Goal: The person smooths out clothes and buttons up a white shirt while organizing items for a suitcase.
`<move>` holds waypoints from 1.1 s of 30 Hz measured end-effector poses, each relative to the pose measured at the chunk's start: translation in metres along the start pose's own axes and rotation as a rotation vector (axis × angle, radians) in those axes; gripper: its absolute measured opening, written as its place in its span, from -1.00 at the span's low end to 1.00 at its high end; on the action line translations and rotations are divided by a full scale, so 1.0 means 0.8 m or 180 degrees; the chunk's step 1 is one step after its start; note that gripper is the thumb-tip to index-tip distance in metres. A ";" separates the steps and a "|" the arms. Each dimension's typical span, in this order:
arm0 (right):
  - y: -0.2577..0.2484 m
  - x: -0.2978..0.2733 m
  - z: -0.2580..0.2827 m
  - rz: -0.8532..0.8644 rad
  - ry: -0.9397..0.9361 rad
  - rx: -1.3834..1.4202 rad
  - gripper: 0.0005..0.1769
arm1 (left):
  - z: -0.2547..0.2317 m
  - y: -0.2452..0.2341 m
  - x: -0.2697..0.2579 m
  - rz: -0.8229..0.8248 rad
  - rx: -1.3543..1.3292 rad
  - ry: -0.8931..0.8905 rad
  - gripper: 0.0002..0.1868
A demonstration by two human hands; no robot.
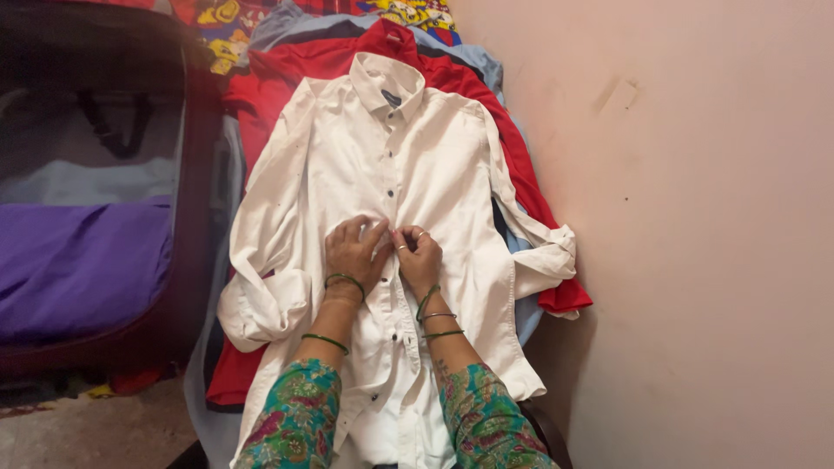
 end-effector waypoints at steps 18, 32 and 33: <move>0.000 -0.009 0.018 -0.0140 -0.0227 0.0074 -0.84 | -0.010 0.013 0.009 -0.0035 0.0070 -0.0043 -0.85; 0.002 0.016 -0.041 0.0343 0.0385 0.0707 -0.81 | -0.007 0.013 0.008 0.0195 -0.0231 -0.0169 -0.88; 0.004 0.018 -0.047 0.0411 0.0412 0.0781 -0.81 | -0.006 0.014 0.008 0.0221 -0.0240 -0.0201 -0.88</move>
Point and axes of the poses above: each hand's wrist, its own x-axis towards the middle knuckle, its own y-axis out of the palm, z = x × y, the point moved 3 cm from there along x, towards the middle knuckle, and after that the axes turned 7 degrees about -z, right-handed, at the moved point
